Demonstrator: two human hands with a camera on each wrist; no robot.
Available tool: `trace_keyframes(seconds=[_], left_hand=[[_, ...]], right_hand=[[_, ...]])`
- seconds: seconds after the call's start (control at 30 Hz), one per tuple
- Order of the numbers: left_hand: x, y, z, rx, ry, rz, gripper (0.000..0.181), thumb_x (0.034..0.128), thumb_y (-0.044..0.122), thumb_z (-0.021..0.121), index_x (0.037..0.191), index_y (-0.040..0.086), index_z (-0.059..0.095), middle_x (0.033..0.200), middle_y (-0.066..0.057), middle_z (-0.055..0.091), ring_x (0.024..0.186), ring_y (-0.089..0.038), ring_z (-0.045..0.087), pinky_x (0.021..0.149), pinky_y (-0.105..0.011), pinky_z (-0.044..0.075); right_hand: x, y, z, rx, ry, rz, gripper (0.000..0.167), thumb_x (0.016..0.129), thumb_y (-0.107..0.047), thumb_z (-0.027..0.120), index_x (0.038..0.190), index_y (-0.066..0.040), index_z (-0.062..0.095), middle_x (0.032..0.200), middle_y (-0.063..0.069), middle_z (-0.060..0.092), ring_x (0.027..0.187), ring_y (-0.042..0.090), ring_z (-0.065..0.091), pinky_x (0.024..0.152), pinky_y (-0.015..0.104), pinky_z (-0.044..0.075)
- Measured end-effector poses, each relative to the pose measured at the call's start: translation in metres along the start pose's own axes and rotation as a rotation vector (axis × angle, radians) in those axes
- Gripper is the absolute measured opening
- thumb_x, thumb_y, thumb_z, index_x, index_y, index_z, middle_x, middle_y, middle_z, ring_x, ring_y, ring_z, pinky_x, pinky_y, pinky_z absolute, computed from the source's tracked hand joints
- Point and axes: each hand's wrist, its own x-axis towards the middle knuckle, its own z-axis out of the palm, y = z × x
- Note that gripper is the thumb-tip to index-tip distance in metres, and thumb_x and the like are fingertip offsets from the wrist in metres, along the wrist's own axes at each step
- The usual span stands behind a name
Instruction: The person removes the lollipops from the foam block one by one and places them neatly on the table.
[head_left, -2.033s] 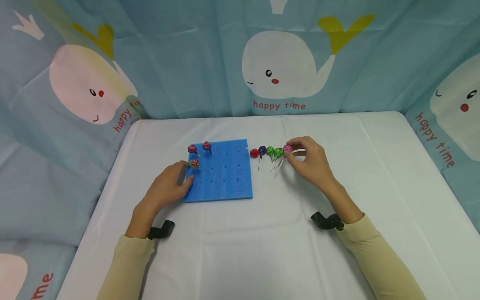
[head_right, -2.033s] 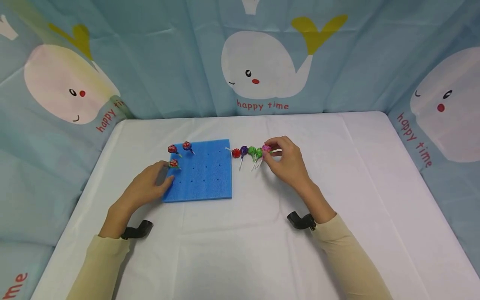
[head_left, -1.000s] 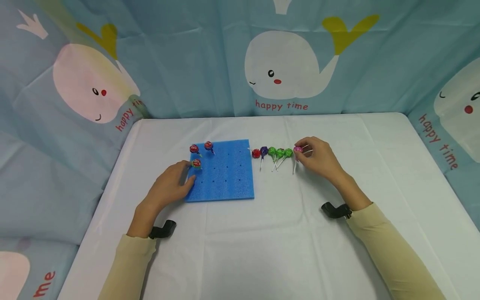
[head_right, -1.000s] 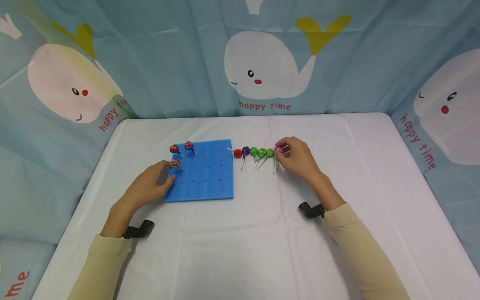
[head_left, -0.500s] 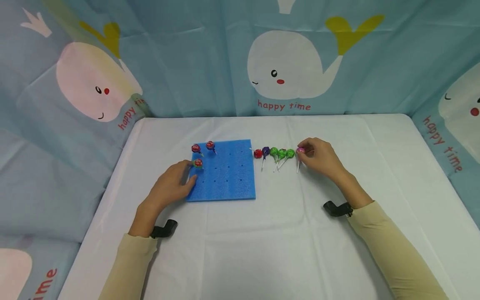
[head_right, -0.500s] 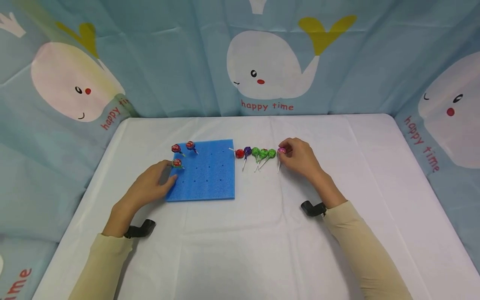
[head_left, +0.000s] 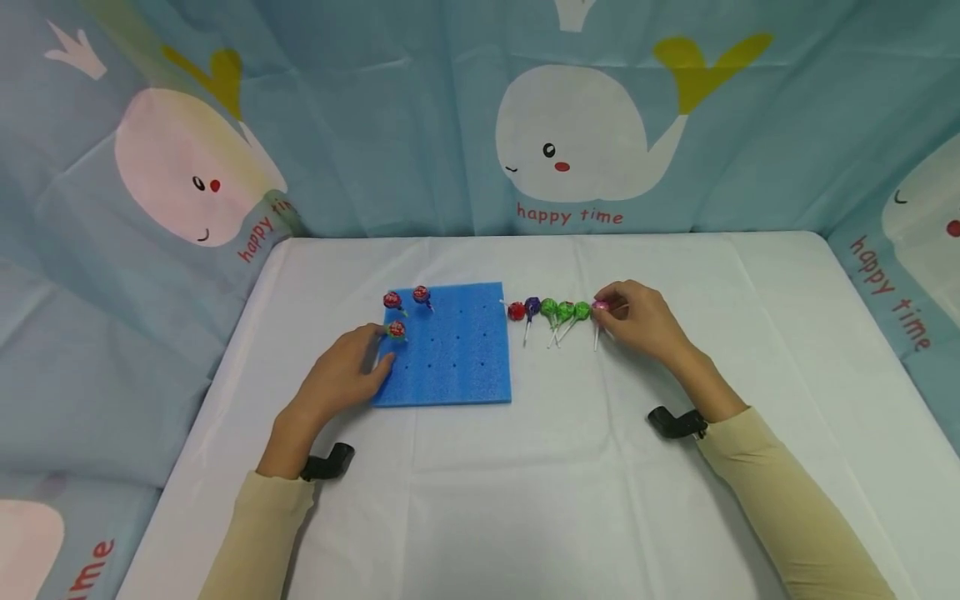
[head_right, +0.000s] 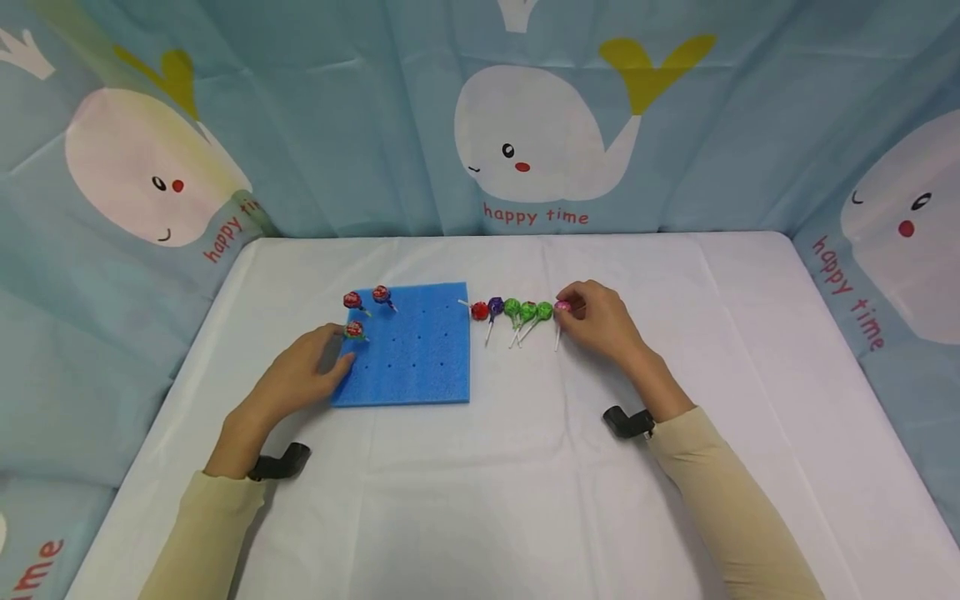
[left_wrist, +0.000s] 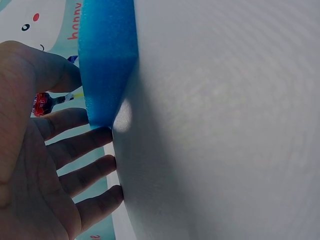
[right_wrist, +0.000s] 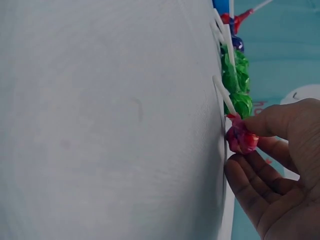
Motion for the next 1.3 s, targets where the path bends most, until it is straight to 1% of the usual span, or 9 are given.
trace_keyframes(seconds=[0.37,0.5,0.6,0.73,0.87,0.97,1.07,1.2,1.3], left_hand=[[-0.003,-0.003,-0.001,0.0,0.01,0.007,0.06,0.1047,0.033,0.06,0.152,-0.002,0.048,0.153,-0.027,0.056,0.145,-0.048,0.051,0.12,-0.066,0.042],[-0.004,-0.003,-0.001,-0.001,0.009,0.01,0.06,0.1049,0.032,0.06,0.152,-0.003,0.048,0.154,-0.027,0.055,0.146,-0.048,0.05,0.121,-0.067,0.041],[-0.005,-0.003,-0.001,-0.002,0.008,0.009,0.059,0.1048,0.032,0.06,0.152,-0.003,0.048,0.153,-0.028,0.055,0.145,-0.049,0.05,0.12,-0.067,0.041],[-0.005,-0.003,0.0,-0.005,0.008,0.004,0.06,0.1048,0.032,0.06,0.152,-0.002,0.048,0.153,-0.027,0.056,0.146,-0.048,0.05,0.12,-0.067,0.042],[-0.004,-0.003,0.0,-0.006,0.006,0.006,0.06,0.1049,0.033,0.06,0.152,-0.002,0.047,0.153,-0.027,0.056,0.146,-0.047,0.051,0.12,-0.066,0.042],[-0.003,-0.002,0.0,-0.005,0.004,0.007,0.06,0.1049,0.033,0.06,0.152,-0.002,0.047,0.154,-0.027,0.055,0.146,-0.048,0.05,0.121,-0.066,0.042],[-0.003,-0.001,-0.002,-0.006,0.004,0.008,0.06,0.1046,0.032,0.06,0.153,-0.002,0.047,0.154,-0.027,0.055,0.146,-0.048,0.05,0.121,-0.066,0.041],[-0.001,0.0,-0.002,-0.003,-0.004,0.005,0.06,0.1045,0.034,0.06,0.152,-0.001,0.048,0.154,-0.025,0.055,0.147,-0.046,0.05,0.122,-0.065,0.042],[0.0,-0.001,-0.001,-0.003,-0.009,0.006,0.06,0.1045,0.034,0.06,0.152,0.0,0.048,0.154,-0.025,0.055,0.147,-0.046,0.05,0.122,-0.065,0.041]], right_hand=[[0.0,-0.002,0.0,0.018,-0.022,-0.011,0.031,0.101,-0.015,0.07,0.127,0.003,0.069,0.12,0.024,0.069,0.109,0.04,0.073,0.098,0.055,0.061],[0.001,-0.004,0.001,-0.008,0.005,-0.023,0.034,0.101,-0.014,0.07,0.131,0.003,0.067,0.125,0.025,0.066,0.114,0.04,0.07,0.097,0.056,0.061],[0.002,-0.008,0.002,-0.011,0.029,-0.038,0.037,0.1,-0.013,0.07,0.134,0.002,0.065,0.131,0.026,0.063,0.12,0.041,0.066,0.1,0.057,0.058],[0.005,-0.018,0.004,-0.006,0.064,-0.067,0.037,0.099,-0.012,0.071,0.133,0.001,0.066,0.134,0.024,0.061,0.123,0.04,0.061,0.105,0.059,0.055],[0.006,-0.032,0.008,0.0,0.092,-0.097,0.033,0.099,-0.012,0.071,0.13,0.0,0.069,0.133,0.022,0.062,0.122,0.04,0.061,0.104,0.059,0.055],[0.006,-0.043,0.012,-0.004,0.084,-0.12,0.033,0.099,-0.013,0.071,0.13,-0.002,0.069,0.131,0.021,0.063,0.112,0.04,0.064,0.097,0.056,0.057],[0.006,-0.053,0.017,-0.003,0.066,-0.148,0.033,0.099,-0.013,0.072,0.13,-0.003,0.068,0.131,0.019,0.063,0.11,0.04,0.065,0.095,0.054,0.058],[0.005,-0.065,0.023,0.02,0.045,-0.174,0.033,0.098,-0.013,0.073,0.13,-0.004,0.068,0.132,0.016,0.064,0.121,0.037,0.065,0.103,0.055,0.058],[0.005,-0.073,0.026,0.04,0.025,-0.195,0.034,0.099,-0.013,0.073,0.131,-0.004,0.068,0.132,0.015,0.065,0.123,0.035,0.065,0.106,0.054,0.058]])
